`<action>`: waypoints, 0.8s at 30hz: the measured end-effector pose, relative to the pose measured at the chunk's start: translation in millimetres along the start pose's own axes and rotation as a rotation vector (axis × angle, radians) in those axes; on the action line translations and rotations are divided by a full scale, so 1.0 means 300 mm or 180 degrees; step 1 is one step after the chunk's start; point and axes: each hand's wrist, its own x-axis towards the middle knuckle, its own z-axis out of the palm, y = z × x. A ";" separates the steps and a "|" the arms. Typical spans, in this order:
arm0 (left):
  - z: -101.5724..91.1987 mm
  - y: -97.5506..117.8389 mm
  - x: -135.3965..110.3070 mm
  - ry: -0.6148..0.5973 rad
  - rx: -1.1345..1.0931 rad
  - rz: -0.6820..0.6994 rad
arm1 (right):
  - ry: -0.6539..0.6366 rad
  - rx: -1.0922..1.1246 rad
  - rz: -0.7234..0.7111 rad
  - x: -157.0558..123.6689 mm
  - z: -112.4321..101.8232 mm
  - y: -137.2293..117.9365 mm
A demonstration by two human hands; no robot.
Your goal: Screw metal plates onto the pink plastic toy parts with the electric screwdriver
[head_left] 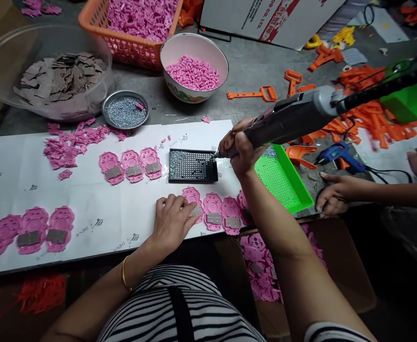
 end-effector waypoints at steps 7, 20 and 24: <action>0.008 0.000 -0.005 0.0215 -0.0151 -0.0036 | -0.0035 0.0115 -0.0213 0.002 0.015 -0.054; 0.026 0.033 -0.012 0.0095 0.0082 -0.0069 | -0.1029 0.0834 0.0380 -0.339 0.013 -0.357; 0.014 0.037 -0.008 -0.0005 0.0090 -0.0098 | -0.0918 0.0881 0.0358 -0.361 0.014 -0.339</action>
